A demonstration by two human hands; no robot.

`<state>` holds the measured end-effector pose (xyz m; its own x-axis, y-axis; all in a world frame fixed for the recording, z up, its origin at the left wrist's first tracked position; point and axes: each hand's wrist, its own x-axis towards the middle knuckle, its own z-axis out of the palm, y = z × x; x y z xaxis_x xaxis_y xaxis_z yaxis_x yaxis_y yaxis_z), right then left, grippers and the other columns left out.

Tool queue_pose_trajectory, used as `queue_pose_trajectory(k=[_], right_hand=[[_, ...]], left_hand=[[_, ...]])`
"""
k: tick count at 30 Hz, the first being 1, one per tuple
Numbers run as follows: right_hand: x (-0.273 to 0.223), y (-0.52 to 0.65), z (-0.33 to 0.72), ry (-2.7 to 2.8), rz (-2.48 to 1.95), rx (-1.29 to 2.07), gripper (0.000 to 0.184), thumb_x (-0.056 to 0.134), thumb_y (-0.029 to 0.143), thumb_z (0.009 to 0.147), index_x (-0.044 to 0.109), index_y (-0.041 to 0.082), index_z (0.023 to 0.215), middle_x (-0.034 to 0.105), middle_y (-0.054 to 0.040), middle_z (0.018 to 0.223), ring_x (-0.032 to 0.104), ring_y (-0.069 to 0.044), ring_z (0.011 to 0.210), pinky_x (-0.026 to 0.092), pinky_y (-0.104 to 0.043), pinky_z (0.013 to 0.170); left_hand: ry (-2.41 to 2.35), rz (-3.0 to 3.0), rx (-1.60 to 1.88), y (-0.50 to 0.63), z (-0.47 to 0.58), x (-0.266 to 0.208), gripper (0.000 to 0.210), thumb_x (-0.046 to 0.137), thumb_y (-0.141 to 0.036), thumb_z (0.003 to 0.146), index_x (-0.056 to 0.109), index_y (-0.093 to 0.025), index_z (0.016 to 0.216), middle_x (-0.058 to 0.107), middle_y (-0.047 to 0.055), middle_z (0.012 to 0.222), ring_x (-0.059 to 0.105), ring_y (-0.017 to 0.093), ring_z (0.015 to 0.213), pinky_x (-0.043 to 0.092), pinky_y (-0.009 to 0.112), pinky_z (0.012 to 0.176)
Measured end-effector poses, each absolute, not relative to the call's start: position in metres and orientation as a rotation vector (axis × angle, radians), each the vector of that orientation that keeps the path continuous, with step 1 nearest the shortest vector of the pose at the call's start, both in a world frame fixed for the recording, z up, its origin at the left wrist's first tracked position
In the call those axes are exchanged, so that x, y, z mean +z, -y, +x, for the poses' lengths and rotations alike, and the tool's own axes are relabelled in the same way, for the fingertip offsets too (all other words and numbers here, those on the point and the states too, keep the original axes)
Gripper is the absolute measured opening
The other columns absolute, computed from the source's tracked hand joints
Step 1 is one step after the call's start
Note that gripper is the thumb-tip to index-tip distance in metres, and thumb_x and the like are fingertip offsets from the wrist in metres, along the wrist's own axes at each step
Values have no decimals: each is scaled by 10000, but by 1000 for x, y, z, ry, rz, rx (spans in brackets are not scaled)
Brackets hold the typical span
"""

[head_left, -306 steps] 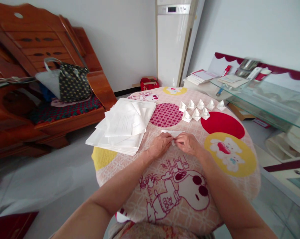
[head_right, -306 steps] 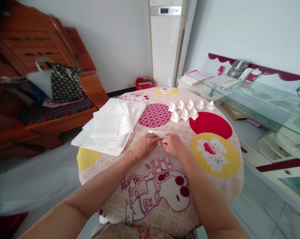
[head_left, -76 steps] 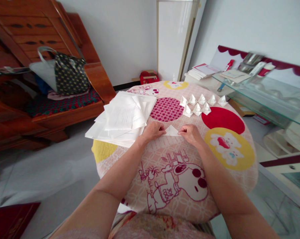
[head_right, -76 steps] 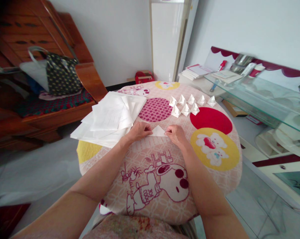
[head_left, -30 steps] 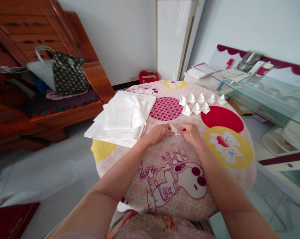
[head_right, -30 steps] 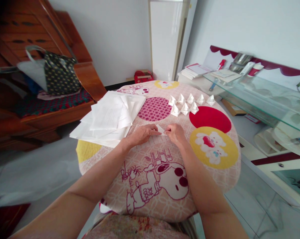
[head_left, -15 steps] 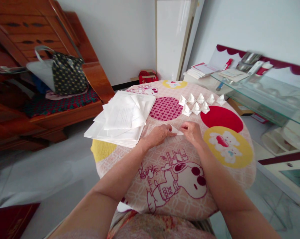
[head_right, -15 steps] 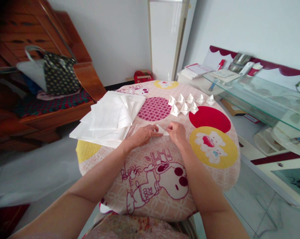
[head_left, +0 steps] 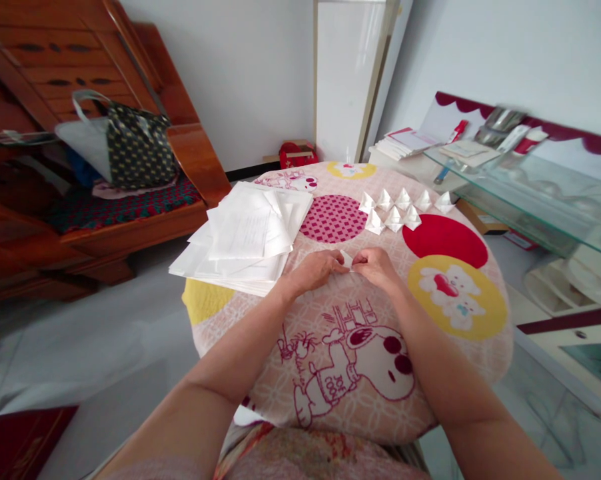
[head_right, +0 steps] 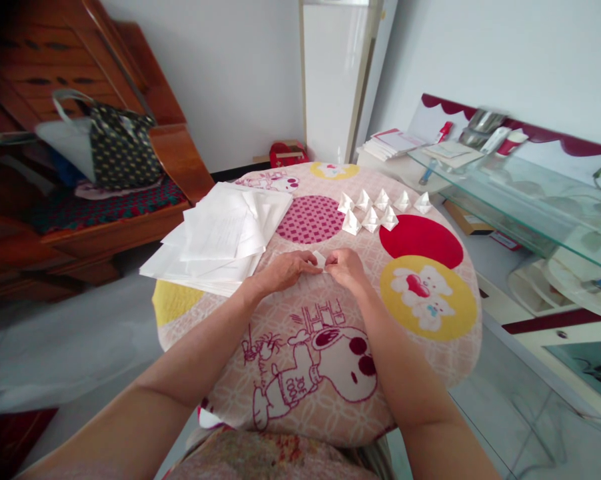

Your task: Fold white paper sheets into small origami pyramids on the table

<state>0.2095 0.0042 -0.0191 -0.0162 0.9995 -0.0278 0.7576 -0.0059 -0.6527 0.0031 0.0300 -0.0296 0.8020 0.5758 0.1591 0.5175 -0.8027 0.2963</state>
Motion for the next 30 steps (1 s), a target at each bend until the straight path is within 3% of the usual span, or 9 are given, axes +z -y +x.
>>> queue_pose_trajectory(k=[5,14,19,25,30], right_hand=[[-15,-4,202,1873,-1938,640,63,778,188,718,753,197,661,750,-43,699,654,-180,657,400,-266,594],[-10,4,222,1905,-1978,549,101,701,112,718,757,190,687,742,-42,704,644,-174,680,388,-257,602],[-7,5,242,1888,-2033,488,169,647,60,681,709,180,580,697,-57,613,626,-189,630,388,-267,581],[-14,5,213,1920,-1578,454,189,583,112,801,759,179,784,754,-40,767,654,-170,714,444,-248,675],[-27,-3,188,1953,-1599,568,166,609,81,731,717,188,663,740,-22,703,643,-167,671,430,-251,653]], left_hand=[[-843,2724,354,-32,3,-30,537,490,34,847,801,-283,1148,750,34,1182,717,176,1015,549,276,915],[-866,2724,377,-35,3,-35,569,488,56,795,804,-272,1136,759,29,1188,721,163,1020,553,273,914],[-890,2716,367,-31,4,-30,538,475,37,824,813,-259,1121,763,36,1182,726,172,1011,557,277,913],[-874,2646,408,-32,2,-30,511,499,26,816,817,-268,1088,761,29,1185,720,171,1017,547,279,926],[-840,2505,513,-45,-10,-31,410,526,-2,767,820,-213,961,786,23,1002,701,147,910,548,265,897]])
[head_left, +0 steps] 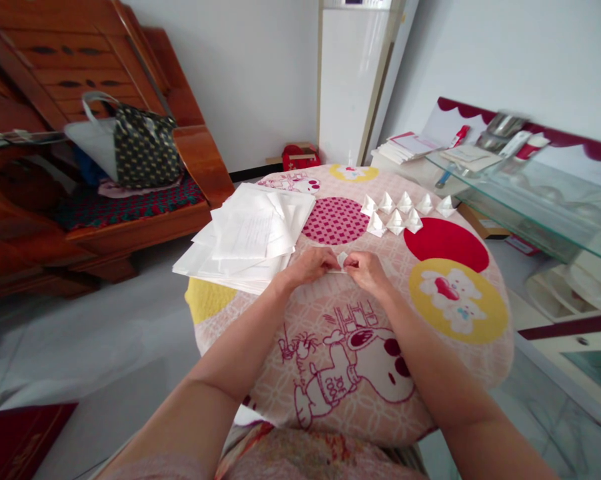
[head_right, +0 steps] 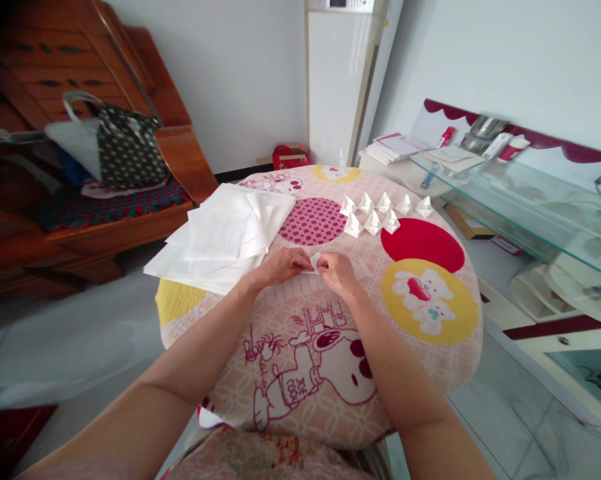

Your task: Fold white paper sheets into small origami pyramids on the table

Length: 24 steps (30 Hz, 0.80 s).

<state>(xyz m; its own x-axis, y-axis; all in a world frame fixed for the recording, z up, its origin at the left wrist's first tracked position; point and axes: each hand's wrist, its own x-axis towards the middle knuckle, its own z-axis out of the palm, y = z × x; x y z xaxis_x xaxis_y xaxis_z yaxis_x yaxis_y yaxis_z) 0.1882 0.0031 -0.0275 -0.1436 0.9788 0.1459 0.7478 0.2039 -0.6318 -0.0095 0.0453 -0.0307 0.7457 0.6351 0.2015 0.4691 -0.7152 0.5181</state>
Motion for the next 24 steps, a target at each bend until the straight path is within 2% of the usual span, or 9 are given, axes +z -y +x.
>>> queue_pose_trajectory(k=[6,14,17,20,24], right_hand=[[-30,-7,191,1793,-1677,740,108,678,89,689,721,180,648,726,-12,656,636,-156,627,420,-241,599],[-29,-7,191,1761,-1695,780,73,715,104,674,731,172,654,722,-14,647,638,-158,623,433,-246,605],[-28,-7,190,1782,-1696,767,83,724,102,687,731,178,654,725,-15,651,643,-162,632,435,-249,613],[-27,-7,190,1823,-1695,743,78,739,104,695,737,173,659,742,-32,683,657,-170,662,448,-259,648],[-26,-7,191,1854,-1692,735,72,718,107,704,750,168,681,743,-32,686,659,-170,666,448,-262,651]], left_hand=[[-934,2283,501,-55,-28,-30,377,538,13,677,785,-136,919,756,31,872,653,113,752,532,215,730],[-989,2205,525,-52,-26,-26,348,536,-28,721,759,-127,969,750,30,877,665,123,769,564,247,760],[-1174,2226,654,-43,-7,-29,341,572,-100,812,746,-143,1102,756,76,1084,704,175,965,582,311,908],[-1199,2372,625,-33,11,-34,484,626,-113,808,682,-181,1284,635,103,1423,586,245,1325,473,398,1149],[-1216,2474,489,-28,22,-42,562,605,-141,845,586,-124,1406,487,193,1569,451,291,1469,375,453,1229]])
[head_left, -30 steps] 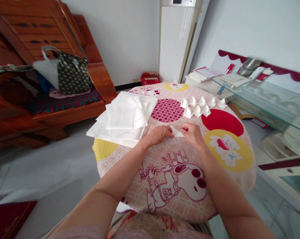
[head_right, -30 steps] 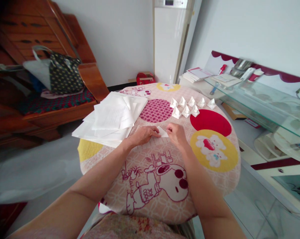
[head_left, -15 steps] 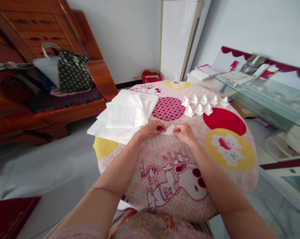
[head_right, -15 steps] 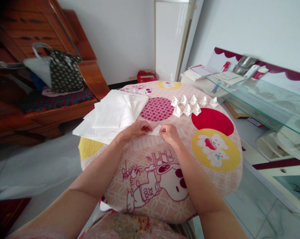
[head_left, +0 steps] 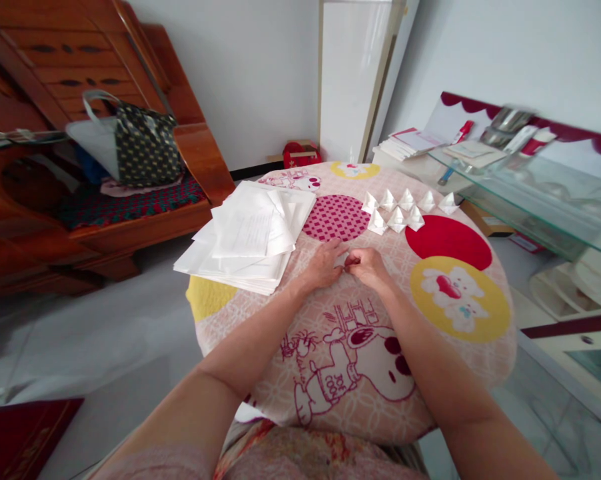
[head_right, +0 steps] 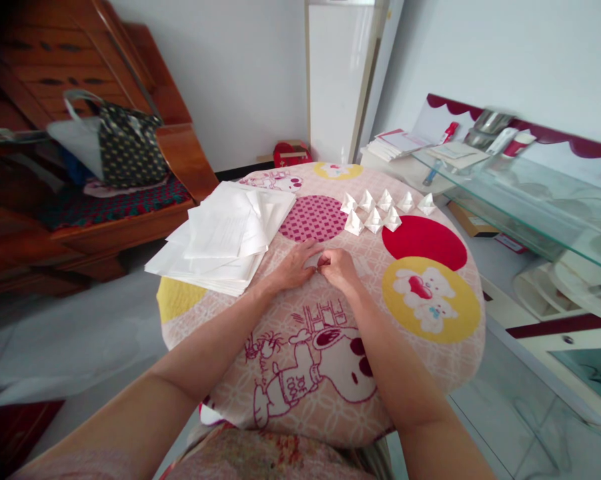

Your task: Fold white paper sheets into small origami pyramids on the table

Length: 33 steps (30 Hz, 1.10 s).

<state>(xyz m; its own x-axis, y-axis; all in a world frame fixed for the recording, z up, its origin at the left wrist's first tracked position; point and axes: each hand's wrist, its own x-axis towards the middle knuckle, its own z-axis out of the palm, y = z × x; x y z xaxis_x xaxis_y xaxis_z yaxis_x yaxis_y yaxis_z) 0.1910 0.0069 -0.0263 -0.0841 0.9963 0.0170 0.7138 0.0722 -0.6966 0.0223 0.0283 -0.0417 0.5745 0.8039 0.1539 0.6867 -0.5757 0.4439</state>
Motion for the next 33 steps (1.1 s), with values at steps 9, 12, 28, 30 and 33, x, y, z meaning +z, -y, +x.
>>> queue_pose_trajectory(k=[9,12,28,30,33], right_hand=[[-28,-7,192,1834,-1657,757,135,660,65,673,737,176,662,736,-15,668,650,-163,651,447,-256,645],[-29,-6,193,1829,-1656,749,152,652,56,675,735,182,658,726,-9,650,645,-161,642,440,-250,633],[-29,-4,193,1737,-1623,809,105,627,107,635,687,191,612,686,2,607,600,-147,582,418,-248,585],[-30,-3,193,1742,-1604,801,103,624,114,637,685,194,612,685,5,607,601,-149,586,420,-251,589],[-32,-2,195,1766,-1553,783,101,628,116,649,683,192,611,686,-1,607,604,-156,593,418,-260,590]], left_hand=[[-1284,2491,516,-37,25,-60,681,633,-207,839,501,-235,1507,460,143,1609,418,323,1485,342,536,1227],[-1270,2436,412,-37,19,-52,708,606,-173,830,498,-223,1528,388,139,1656,384,324,1512,317,516,1244],[-1179,2195,627,-55,-21,-41,576,511,-82,767,716,-216,1289,678,77,1385,613,265,1265,446,412,1138],[-1224,2156,698,-51,-12,-37,415,549,-176,832,751,-209,1193,766,68,1141,681,235,1037,517,357,984],[-1267,2186,732,-43,4,-31,236,714,-246,732,774,-201,956,742,34,856,632,201,812,487,287,773]])
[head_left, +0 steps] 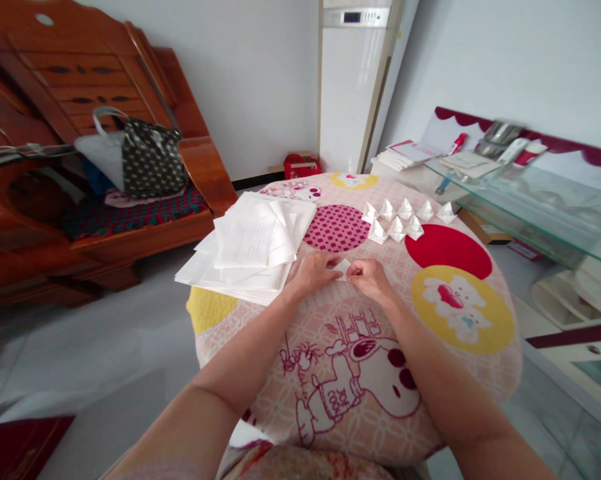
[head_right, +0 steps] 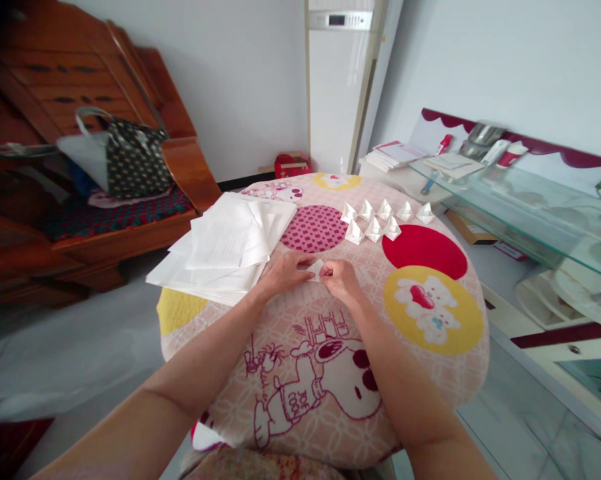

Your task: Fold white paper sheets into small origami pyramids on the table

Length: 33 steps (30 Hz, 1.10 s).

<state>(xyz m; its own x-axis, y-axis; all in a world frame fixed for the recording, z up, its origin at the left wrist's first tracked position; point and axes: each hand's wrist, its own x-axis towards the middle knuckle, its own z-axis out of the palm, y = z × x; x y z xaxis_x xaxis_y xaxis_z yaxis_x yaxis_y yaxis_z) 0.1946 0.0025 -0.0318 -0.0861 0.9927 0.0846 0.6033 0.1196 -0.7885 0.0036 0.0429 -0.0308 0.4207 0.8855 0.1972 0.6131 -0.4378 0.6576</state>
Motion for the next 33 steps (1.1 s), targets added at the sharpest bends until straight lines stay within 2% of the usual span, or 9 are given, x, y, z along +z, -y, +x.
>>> queue_pose_trajectory(k=[3,7,10,12,15,18,22,25,33], right_hand=[[-35,-1,196,1788,-1500,761,107,634,109,657,674,197,611,694,-7,617,613,-163,603,420,-266,592],[-38,-1,204,1738,-1541,609,59,697,160,663,682,217,658,726,-12,671,638,-185,646,452,-287,631],[-36,-3,215,1599,-1565,494,83,749,271,675,717,221,733,754,-33,741,647,-201,687,478,-310,665],[-33,-3,222,1510,-1521,616,178,747,377,703,732,207,757,744,-39,716,634,-194,650,470,-299,616],[-28,0,226,1400,-1430,1005,312,733,491,716,716,181,696,693,-37,604,568,-155,513,387,-259,476],[-25,4,224,1279,-1323,1242,337,781,478,669,660,175,582,648,-28,540,523,-120,450,338,-234,427],[-23,8,214,1069,-1170,1259,343,828,460,648,658,174,564,630,-19,526,506,-104,444,342,-225,416],[-22,9,206,964,-1125,1234,365,860,469,628,653,175,560,626,-17,524,513,-105,448,344,-225,413],[-20,15,202,1118,-1156,1325,347,807,466,686,670,173,559,635,-28,522,515,-115,442,358,-247,436]], left_hand=[[-1258,2168,701,-39,14,-26,132,741,-218,662,741,-188,791,613,-20,651,516,145,634,357,260,609],[-1171,2002,704,-41,12,-24,59,694,-221,693,703,-174,728,508,-49,575,438,109,566,252,257,557],[-1081,1834,771,-42,8,-25,237,692,-312,744,582,-166,593,452,-46,559,383,91,552,227,253,548],[-1016,1657,818,-42,7,-26,306,720,-386,744,565,-165,599,458,-46,570,366,82,542,225,247,536],[-946,1414,867,-42,10,-26,360,802,-457,683,606,-157,643,505,-42,584,392,74,526,256,230,517],[-886,1222,965,-43,14,-24,419,889,-483,593,642,-154,672,564,-33,616,460,74,533,349,212,519],[-741,981,1056,-42,15,-20,531,896,-602,588,670,-148,744,672,16,697,601,102,588,471,214,568],[-729,1000,1024,-37,17,-19,532,925,-569,577,706,-124,770,738,67,757,670,130,643,532,244,645],[-911,1126,1101,-28,25,-22,389,848,-481,679,654,-145,661,710,40,639,647,134,579,532,262,619]])
